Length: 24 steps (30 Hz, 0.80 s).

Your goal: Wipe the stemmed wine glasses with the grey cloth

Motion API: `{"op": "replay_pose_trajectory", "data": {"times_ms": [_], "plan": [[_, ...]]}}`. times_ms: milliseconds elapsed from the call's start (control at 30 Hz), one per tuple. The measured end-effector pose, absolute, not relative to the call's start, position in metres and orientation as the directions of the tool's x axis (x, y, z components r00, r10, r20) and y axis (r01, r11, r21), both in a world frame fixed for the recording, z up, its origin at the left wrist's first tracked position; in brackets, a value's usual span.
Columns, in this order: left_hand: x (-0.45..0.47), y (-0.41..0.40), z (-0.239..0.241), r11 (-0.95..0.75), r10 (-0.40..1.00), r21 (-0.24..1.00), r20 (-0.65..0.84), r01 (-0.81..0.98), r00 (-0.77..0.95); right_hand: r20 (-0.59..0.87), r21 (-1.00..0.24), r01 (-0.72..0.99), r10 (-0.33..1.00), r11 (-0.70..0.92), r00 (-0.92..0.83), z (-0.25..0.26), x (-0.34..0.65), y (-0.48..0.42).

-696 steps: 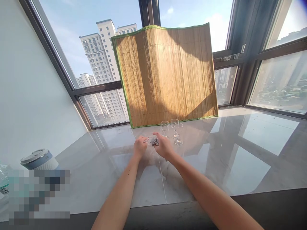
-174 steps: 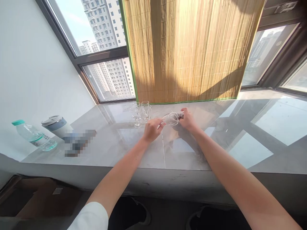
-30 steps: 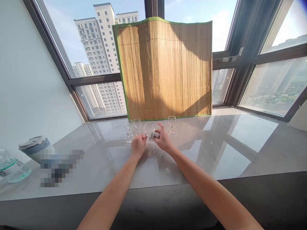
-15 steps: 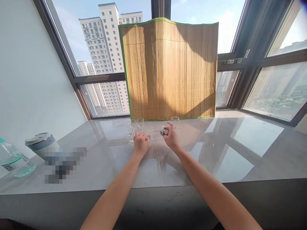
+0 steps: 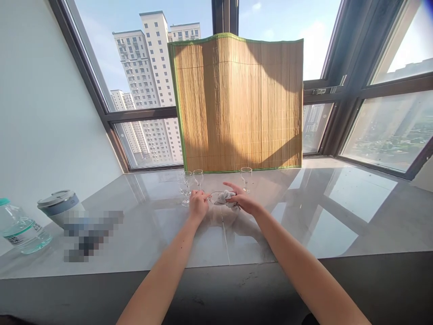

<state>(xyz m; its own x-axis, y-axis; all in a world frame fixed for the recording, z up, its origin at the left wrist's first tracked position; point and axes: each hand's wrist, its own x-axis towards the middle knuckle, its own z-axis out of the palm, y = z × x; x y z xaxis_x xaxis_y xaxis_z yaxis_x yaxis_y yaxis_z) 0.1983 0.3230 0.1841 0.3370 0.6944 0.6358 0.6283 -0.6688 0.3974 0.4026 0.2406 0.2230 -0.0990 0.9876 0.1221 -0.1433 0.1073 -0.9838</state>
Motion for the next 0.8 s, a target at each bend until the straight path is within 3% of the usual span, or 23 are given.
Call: {"op": "replay_pose_trajectory", "data": {"times_ms": [200,433,533,700,800], "plan": [[0.202,0.328,0.182,-0.545,0.831,0.643,0.498,0.538,0.248,0.175,-0.917,-0.352,0.982,0.188,0.068,0.216,0.405,0.252],[0.206,0.333,0.181,-0.454,0.891,0.777,0.411,0.436,0.195,0.097,-0.966,-0.180,0.910,0.183,0.404,0.204,0.405,0.265],[0.206,0.332,0.182,-0.450,0.893,0.774,0.386,0.445,0.232,0.088,-0.983,-0.129,0.948,0.133,0.307,0.204,0.401,0.262],[0.207,0.327,0.185,-0.483,0.868,0.757,0.351,0.439,0.350,0.004,-0.984,-0.176,1.000,0.000,-0.020,0.207,0.386,0.253],[0.210,0.324,0.185,-0.519,0.830,0.773,0.353,0.365,0.432,0.004,-0.980,-0.199,0.993,-0.019,-0.116,0.206,0.378,0.250]]}}
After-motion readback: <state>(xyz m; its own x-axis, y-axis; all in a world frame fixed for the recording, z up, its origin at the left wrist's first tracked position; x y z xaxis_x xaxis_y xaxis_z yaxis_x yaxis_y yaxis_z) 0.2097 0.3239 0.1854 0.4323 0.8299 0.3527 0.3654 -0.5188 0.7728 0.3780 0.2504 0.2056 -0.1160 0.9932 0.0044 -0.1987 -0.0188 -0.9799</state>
